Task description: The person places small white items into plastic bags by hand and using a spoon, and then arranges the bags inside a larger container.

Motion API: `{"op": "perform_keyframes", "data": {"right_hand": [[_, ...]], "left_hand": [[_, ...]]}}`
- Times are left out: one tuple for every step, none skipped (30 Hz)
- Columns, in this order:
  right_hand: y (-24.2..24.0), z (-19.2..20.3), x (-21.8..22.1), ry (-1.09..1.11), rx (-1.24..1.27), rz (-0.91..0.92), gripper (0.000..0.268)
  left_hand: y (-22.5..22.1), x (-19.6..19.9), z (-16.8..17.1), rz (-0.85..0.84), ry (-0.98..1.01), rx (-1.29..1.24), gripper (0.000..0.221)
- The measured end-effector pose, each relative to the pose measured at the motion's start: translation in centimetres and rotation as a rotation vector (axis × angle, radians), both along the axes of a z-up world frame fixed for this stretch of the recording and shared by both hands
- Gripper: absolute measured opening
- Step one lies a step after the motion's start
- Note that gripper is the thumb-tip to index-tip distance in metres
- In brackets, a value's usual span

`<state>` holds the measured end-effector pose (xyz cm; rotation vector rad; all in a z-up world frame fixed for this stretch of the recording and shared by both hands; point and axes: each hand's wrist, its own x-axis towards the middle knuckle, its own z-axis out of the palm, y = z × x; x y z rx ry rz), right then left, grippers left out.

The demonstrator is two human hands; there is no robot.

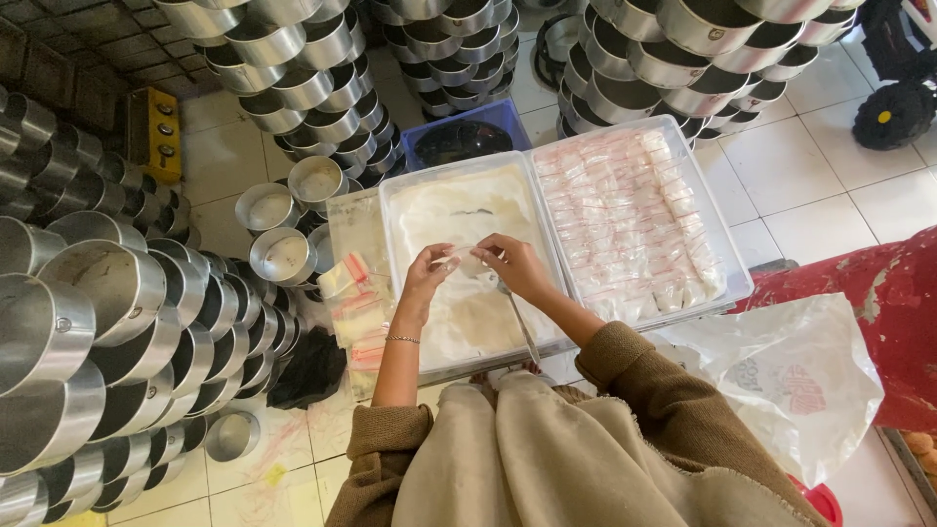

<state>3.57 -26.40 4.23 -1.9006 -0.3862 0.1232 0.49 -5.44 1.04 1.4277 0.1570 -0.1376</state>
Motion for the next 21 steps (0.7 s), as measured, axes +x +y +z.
{"op": "perform_keyframes", "data": {"right_hand": [[0.1,0.1,0.0,0.001,0.000,-0.003,0.017],[0.3,0.2,0.0,-0.014,-0.007,-0.013,0.017],[0.4,0.3,-0.1,-0.028,-0.015,-0.025,0.017],[0.4,-0.1,0.0,-0.027,-0.016,-0.028,0.017],[0.5,-0.4,0.0,-0.022,0.000,-0.038,0.018],[0.5,-0.7,0.0,-0.017,0.016,-0.048,0.018],[0.6,-0.5,0.1,-0.019,0.016,-0.049,0.018],[0.8,-0.3,0.1,-0.006,0.031,-0.062,0.019],[0.9,-0.2,0.1,0.010,0.046,-0.076,0.020],[1.0,-0.2,0.1,0.010,0.045,-0.077,0.020],[1.1,-0.2,0.1,-0.005,0.045,-0.085,0.020],[1.1,-0.3,0.0,-0.019,0.045,-0.094,0.020],[1.1,-0.3,0.0,-0.019,0.046,-0.098,0.020],[1.1,-0.3,0.0,-0.049,0.056,-0.097,0.019],[1.2,-0.3,0.0,-0.080,0.065,-0.095,0.017],[1.2,-0.2,0.0,-0.080,0.066,-0.098,0.017],[1.3,0.0,0.0,-0.092,0.063,-0.107,0.016],[1.3,0.2,-0.1,-0.104,0.060,-0.115,0.016],[1.3,0.2,-0.1,-0.102,0.060,-0.121,0.016],[1.3,0.2,-0.2,-0.109,0.063,-0.123,0.015],[1.2,0.2,-0.2,-0.118,0.067,-0.125,0.014]], "left_hand": [[0.0,0.1,-1.1,-0.003,0.001,0.000,0.033],[-0.1,0.2,-2.2,0.028,-0.045,-0.047,0.027],[-0.1,0.3,-3.3,0.058,-0.089,-0.096,0.022],[-0.3,0.3,-3.5,0.055,-0.087,-0.097,0.022],[-0.4,0.4,-3.8,0.103,-0.094,-0.086,0.016],[-0.5,0.4,-4.0,0.152,-0.101,-0.075,0.010],[-0.7,0.4,-3.5,0.151,-0.104,-0.075,0.010],[-0.9,0.5,-2.9,0.153,-0.126,-0.059,0.010],[-1.2,0.4,-2.4,0.155,-0.147,-0.043,0.009],[-1.2,0.3,-2.2,0.154,-0.147,-0.043,0.009],[-1.3,0.3,-2.0,0.155,-0.177,-0.041,0.008],[-1.4,0.2,-1.9,0.157,-0.207,-0.040,0.008],[-1.5,0.2,-1.6,0.153,-0.207,-0.040,0.008],[-1.6,0.2,-1.4,0.158,-0.208,-0.015,0.008],[-1.7,0.2,-1.1,0.163,-0.209,0.010,0.008],[-1.8,0.1,-0.7,0.160,-0.210,0.010,0.008],[-2.0,0.0,-0.3,0.177,-0.217,0.039,0.008],[-2.2,-0.2,0.1,0.193,-0.225,0.067,0.009],[-2.3,-0.2,0.2,0.188,-0.223,0.067,0.009],[-2.4,-0.3,0.2,0.204,-0.257,0.129,0.010],[-2.5,-0.3,0.3,0.219,-0.293,0.190,0.011]]}}
